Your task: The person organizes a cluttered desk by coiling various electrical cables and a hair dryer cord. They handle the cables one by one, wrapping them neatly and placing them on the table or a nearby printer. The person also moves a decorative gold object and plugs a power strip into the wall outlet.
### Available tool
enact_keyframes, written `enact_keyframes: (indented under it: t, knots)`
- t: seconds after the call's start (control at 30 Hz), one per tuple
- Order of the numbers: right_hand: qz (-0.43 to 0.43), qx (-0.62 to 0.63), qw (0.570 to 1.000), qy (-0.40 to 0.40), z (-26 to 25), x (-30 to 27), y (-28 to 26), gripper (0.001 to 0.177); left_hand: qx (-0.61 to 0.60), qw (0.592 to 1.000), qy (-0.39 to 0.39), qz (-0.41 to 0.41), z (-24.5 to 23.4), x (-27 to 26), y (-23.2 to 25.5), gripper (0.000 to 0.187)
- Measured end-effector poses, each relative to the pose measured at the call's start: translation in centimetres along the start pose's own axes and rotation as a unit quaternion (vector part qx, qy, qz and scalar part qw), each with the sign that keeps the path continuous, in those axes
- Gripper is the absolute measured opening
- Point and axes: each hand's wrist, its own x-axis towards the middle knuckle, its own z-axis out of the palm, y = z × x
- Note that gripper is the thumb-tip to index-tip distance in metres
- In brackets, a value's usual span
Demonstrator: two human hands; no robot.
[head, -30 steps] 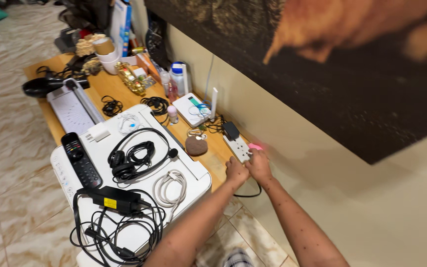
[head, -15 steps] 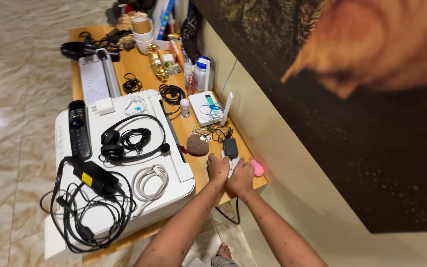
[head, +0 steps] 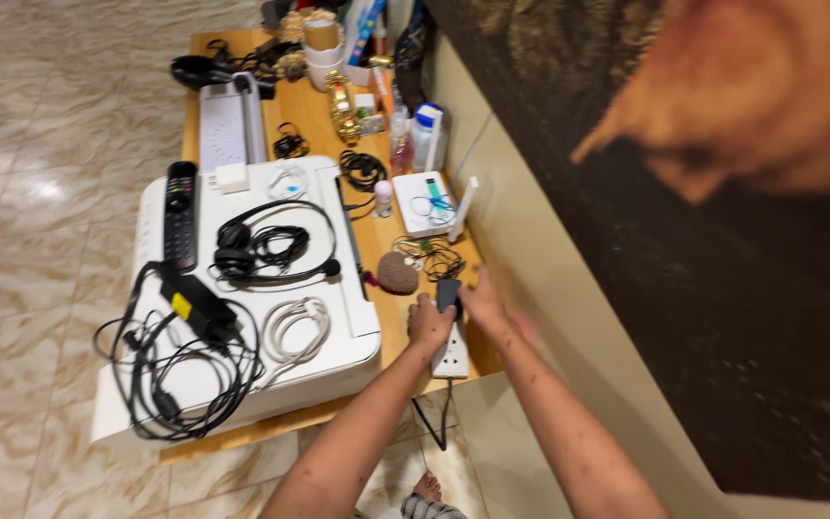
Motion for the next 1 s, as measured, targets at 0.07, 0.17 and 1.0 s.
enact_keyframes:
  t: [0.07, 0.17, 1.0]
  knots:
    - [-0.028, 0.054, 0.998, -0.007, 0.9, 2.6, -0.7, 0.065, -0.004, 1.0, 0.001, -0.001, -0.5, 0.0, 0.4, 0.076]
    - [-0.024, 0.034, 0.998, -0.036, 2.4, 5.1, -0.9, 0.062, -0.028, 1.0, -0.014, -0.004, -1.8, -0.7, 1.0, 0.082]
    - [0.172, 0.413, 0.888, -0.102, 1.5, 6.8, 0.7, 0.037, -0.255, 0.963, 0.056, -0.065, -1.5, 6.2, 4.0, 0.029]
